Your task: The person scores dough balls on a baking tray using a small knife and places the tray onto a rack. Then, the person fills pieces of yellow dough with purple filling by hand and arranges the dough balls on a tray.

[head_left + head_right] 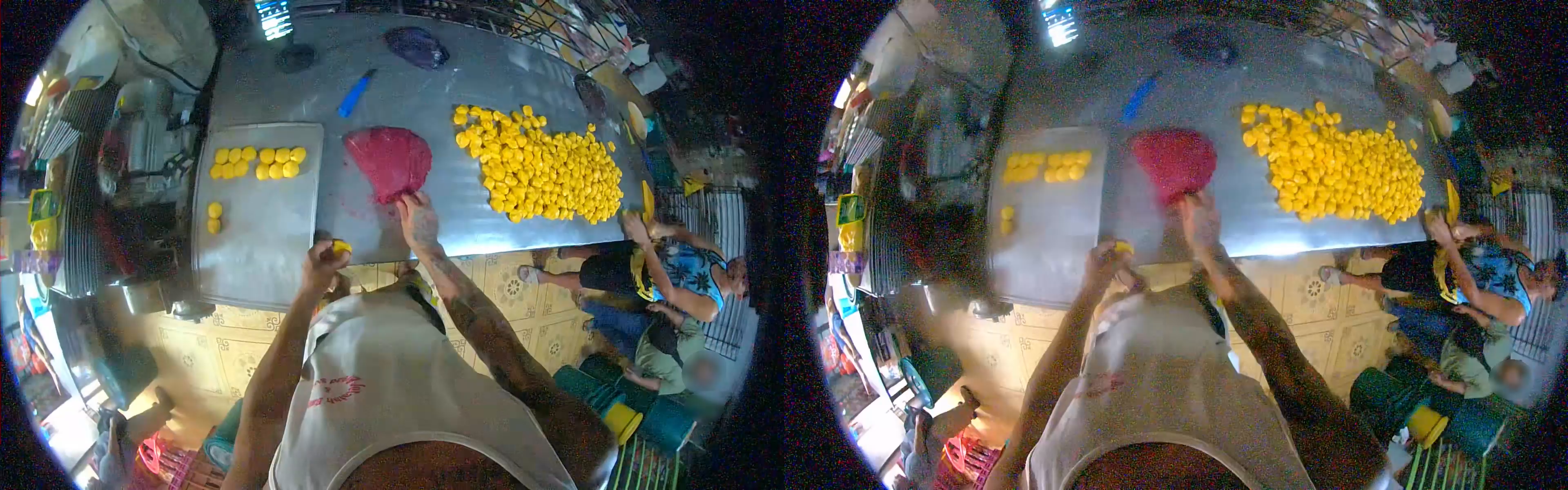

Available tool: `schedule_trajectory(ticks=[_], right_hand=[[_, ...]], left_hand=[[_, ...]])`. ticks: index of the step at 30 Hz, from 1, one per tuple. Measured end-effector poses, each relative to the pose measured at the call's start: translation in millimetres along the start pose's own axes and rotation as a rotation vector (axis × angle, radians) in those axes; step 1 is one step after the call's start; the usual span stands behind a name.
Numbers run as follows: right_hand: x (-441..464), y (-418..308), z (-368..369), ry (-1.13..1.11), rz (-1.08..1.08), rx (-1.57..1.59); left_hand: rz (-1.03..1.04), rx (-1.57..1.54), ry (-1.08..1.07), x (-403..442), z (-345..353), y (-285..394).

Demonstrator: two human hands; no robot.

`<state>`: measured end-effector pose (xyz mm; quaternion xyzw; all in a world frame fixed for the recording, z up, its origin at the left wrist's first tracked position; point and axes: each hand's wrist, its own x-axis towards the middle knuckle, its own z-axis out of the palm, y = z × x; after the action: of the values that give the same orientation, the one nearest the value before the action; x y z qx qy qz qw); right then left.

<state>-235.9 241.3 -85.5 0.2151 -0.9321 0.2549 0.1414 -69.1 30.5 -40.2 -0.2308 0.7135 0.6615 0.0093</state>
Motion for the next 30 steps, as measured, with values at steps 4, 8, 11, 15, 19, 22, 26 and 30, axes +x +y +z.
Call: schedule_trajectory(ticks=[4, 8, 11, 15, 19, 22, 26, 30], right_hand=[[13.9, -2.2, -12.8, -0.118, -0.022, -0.045], [39.3, 36.1, -1.5, -0.699, 0.304, 0.470], [66.4, 11.0, -62.8, -1.222, 0.457, 0.634], [40.0, -5.6, -85.2, -0.971, 0.340, 0.778], [-9.1, 13.6, -73.0, -0.609, -0.336, 0.514], [-45.1, 31.1, -55.6, -0.458, -0.565, 0.238], [14.9, 15.9, -100.6, -0.970, -0.356, 0.598], [31.5, 9.7, -104.6, -0.901, -0.108, 0.938]], left_hand=[[-0.055, -0.142, -0.071, -6.5, 2.3, 9.9], [-0.125, -0.340, 0.055, -5.5, 35.7, 6.3], [-0.177, -0.389, 0.152, -5.5, 66.2, 33.9], [-0.185, -0.450, 0.114, 15.9, 102.6, 17.0], [-0.302, -0.484, 0.236, 17.4, 130.1, 62.3], [-0.302, -0.177, 0.298, 14.5, 134.9, 82.1], [-0.197, -0.056, 0.324, 15.3, 128.6, 52.1], [-0.078, -0.507, 0.231, 18.0, 102.4, 45.1]])
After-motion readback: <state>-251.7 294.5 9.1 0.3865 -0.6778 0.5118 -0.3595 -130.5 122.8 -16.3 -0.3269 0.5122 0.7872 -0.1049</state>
